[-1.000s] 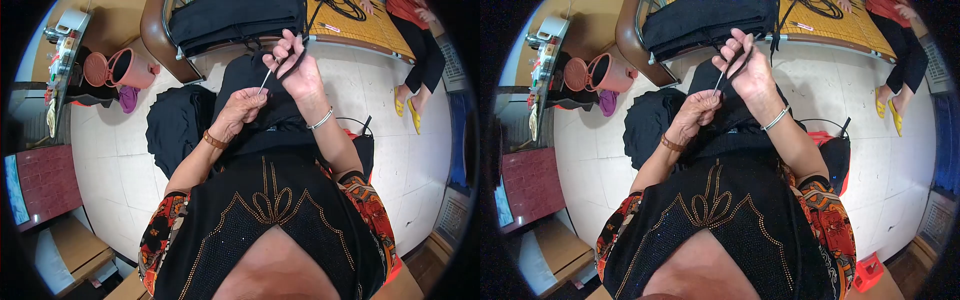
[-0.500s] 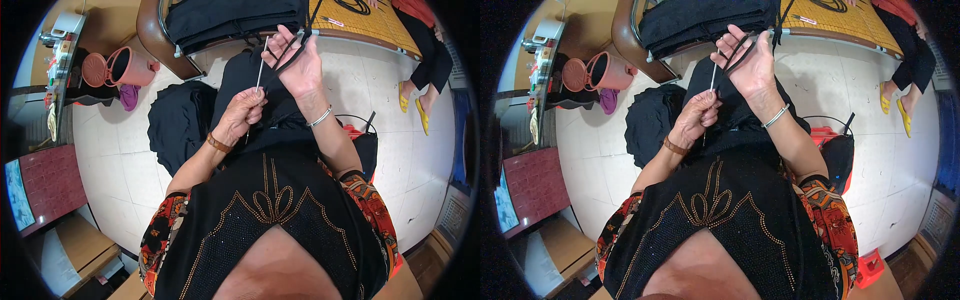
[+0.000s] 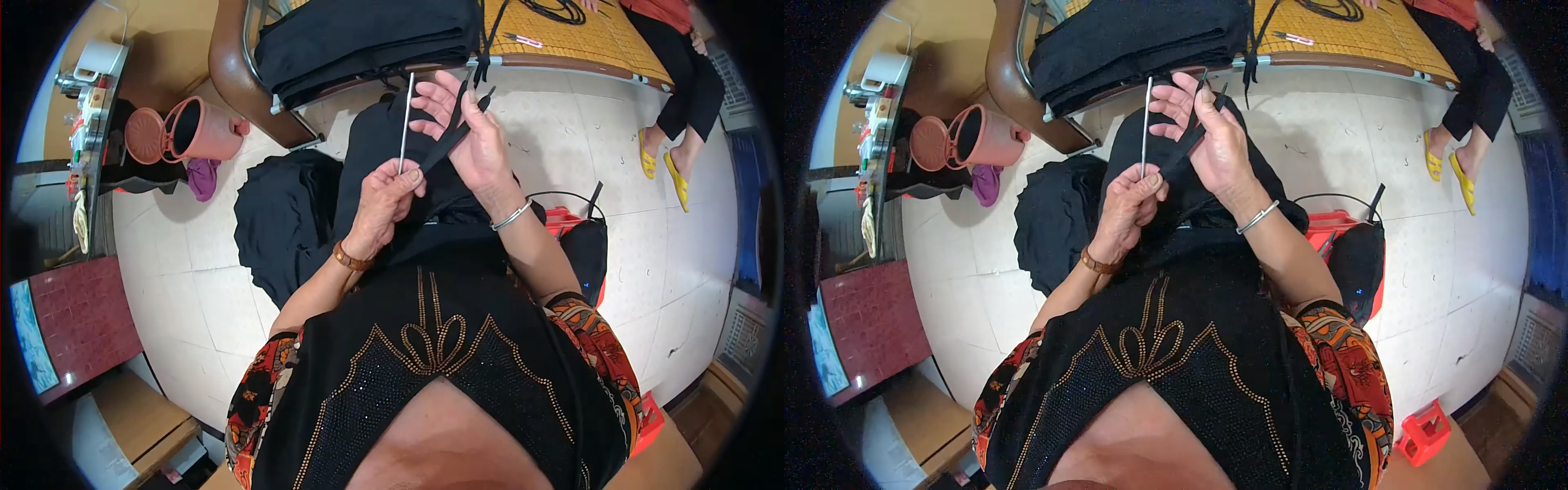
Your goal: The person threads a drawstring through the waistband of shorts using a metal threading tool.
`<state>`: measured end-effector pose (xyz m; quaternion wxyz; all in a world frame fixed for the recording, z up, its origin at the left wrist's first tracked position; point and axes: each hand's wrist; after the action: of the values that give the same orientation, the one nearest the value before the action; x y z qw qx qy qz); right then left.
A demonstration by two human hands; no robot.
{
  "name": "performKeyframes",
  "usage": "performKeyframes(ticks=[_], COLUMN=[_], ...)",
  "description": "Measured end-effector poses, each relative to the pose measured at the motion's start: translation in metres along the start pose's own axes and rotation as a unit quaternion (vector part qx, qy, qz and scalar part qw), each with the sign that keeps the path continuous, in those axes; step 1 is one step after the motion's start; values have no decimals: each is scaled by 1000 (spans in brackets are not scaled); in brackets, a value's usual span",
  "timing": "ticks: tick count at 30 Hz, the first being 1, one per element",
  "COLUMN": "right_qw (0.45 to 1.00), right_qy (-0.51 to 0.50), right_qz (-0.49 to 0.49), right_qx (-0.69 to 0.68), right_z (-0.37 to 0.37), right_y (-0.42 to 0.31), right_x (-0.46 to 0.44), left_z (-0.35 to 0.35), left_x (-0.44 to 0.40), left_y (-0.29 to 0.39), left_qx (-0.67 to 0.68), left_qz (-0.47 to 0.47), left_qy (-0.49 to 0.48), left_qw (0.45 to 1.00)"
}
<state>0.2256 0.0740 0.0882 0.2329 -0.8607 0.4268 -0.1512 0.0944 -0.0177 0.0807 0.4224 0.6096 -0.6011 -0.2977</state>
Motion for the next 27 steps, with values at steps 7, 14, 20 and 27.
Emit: performKeyframes(ticks=[7, 14, 20, 27], right_qw=[996, 987, 992, 992], right_qy=[-44, 82, 96, 101], right_qz=[1, -26, -37, -56], right_qx=[-78, 133, 74, 41], right_z=[16, 18, 28, 27], right_y=[-3, -7, -11, -15], right_x=[4, 13, 15, 18], left_z=[-2, -4, -10, -8], left_x=[0, 2, 3, 6], left_y=[-4, -2, -5, -11], left_qx=[-37, -69, -70, -47], left_qz=[4, -1, -6, -3], left_qy=[34, 47, 63, 77], left_qw=[999, 997, 996, 996])
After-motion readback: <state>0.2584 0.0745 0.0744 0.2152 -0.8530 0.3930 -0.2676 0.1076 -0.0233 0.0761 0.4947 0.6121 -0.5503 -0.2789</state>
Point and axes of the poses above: each hand's wrist, its own x-axis away from the middle knuckle, its own z-axis out of the back of the hand, y = z × x, and after that the axes turned 15 degrees about -z, right-handed
